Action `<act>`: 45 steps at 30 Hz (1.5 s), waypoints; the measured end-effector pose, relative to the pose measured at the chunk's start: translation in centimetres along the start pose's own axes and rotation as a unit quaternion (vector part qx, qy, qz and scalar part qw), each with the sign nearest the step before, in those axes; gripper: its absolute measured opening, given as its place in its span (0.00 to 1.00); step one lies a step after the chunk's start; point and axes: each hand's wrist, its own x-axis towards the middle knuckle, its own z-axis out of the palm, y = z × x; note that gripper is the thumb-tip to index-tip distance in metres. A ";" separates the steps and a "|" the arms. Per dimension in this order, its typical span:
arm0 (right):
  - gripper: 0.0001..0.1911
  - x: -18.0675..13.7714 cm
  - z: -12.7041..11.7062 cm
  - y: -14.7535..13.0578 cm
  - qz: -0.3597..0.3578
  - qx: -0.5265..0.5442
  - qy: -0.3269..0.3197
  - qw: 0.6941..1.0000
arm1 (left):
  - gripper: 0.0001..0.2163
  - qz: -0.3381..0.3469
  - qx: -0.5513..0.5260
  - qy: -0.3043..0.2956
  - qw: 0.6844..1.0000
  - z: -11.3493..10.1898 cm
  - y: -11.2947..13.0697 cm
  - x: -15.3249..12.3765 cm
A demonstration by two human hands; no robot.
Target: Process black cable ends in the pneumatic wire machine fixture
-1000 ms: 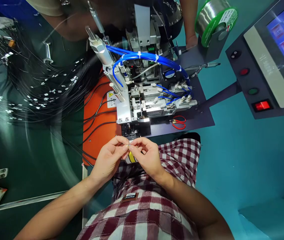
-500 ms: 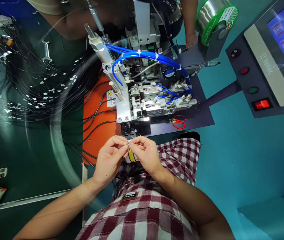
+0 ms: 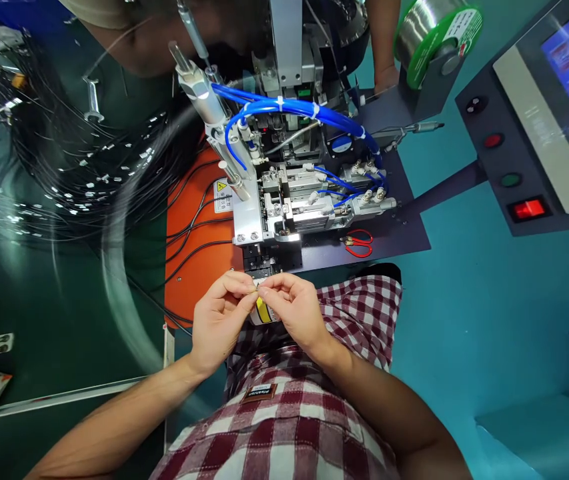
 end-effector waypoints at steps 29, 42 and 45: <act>0.11 0.2 -0.8 -0.7 0.021 -0.027 -0.082 0.996 | 0.05 -0.052 0.024 -0.101 0.993 -0.8 0.6 0.8; 0.05 -0.9 -1.1 0.4 -0.393 -0.495 0.048 0.773 | 0.06 -0.126 0.053 -0.059 0.989 -0.7 0.7 0.2; 0.06 -0.6 -1.1 0.3 -0.322 -0.420 0.025 0.848 | 0.06 -0.033 0.121 -0.009 0.992 -0.7 0.4 -0.2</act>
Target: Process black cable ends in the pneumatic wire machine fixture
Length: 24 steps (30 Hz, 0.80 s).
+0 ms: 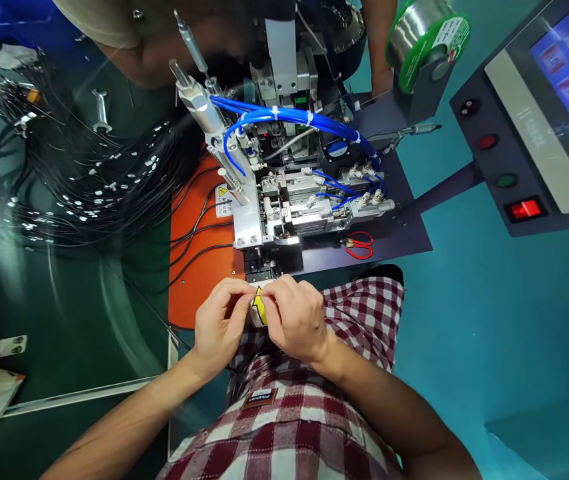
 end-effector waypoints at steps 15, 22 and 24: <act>0.05 -0.1 -0.3 0.4 -0.030 -0.015 0.020 0.999 | 0.09 -0.187 -0.192 -0.133 0.954 -0.1 0.1 1.2; 0.06 -0.1 0.5 0.6 0.045 0.059 0.014 0.997 | 0.10 -0.189 -0.163 -0.074 0.966 -0.1 0.6 0.8; 0.06 -0.3 0.9 0.6 0.088 0.099 0.036 0.990 | 0.10 -0.195 -0.177 -0.070 0.962 0.0 0.6 1.0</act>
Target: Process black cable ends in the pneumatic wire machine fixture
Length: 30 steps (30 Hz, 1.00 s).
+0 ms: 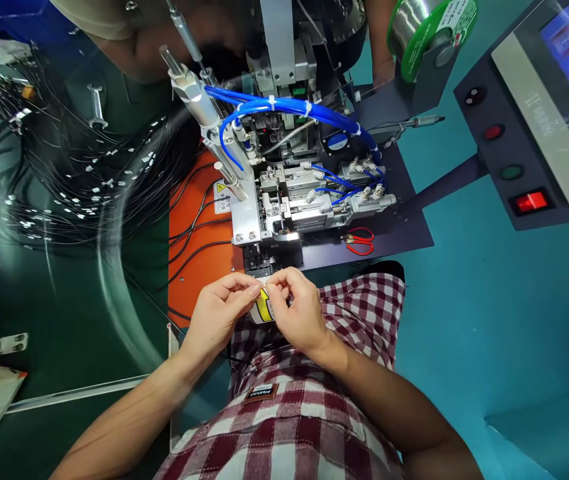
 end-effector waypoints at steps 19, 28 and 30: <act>0.11 0.9 -2.3 0.6 0.226 0.315 -0.161 0.908 | 0.11 -0.020 0.045 -0.045 0.998 -1.6 -0.8 -0.3; 0.13 0.6 -1.8 1.3 0.274 0.382 -0.214 0.856 | 0.12 -0.040 0.017 -0.074 0.996 -1.4 -0.4 -0.2; 0.14 0.7 -1.7 1.3 0.303 0.416 -0.233 0.825 | 0.12 -0.052 0.004 -0.084 0.995 -1.3 -0.1 -0.1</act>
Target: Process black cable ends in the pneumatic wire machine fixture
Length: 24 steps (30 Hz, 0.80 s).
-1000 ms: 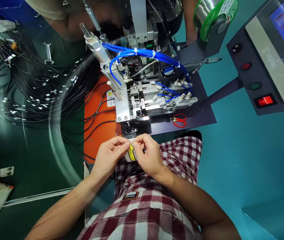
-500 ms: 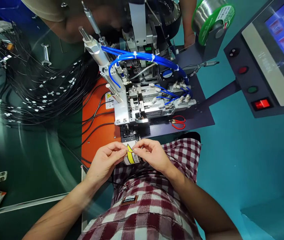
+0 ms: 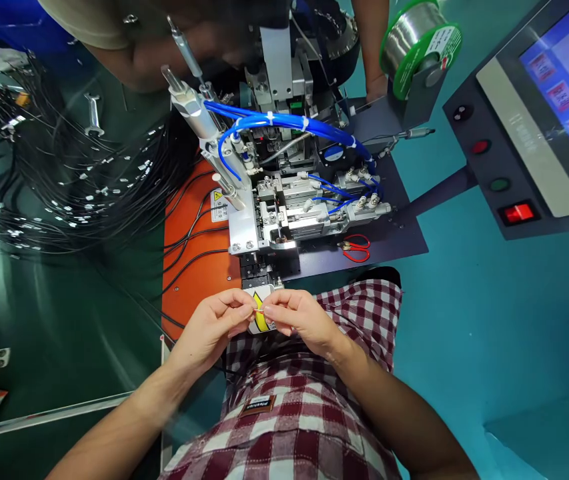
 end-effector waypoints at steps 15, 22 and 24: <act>0.14 0.4 0.1 0.6 0.086 0.142 -0.076 0.983 | 0.13 -0.044 -0.040 -0.077 0.995 -0.4 0.9 0.2; 0.09 0.6 -0.8 0.2 0.104 0.094 -0.116 0.983 | 0.12 -0.050 0.006 -0.102 0.993 -1.1 0.3 0.2; 0.07 0.6 -1.2 -0.1 0.109 0.058 -0.126 0.984 | 0.12 -0.052 0.031 -0.113 0.992 -1.4 0.2 0.1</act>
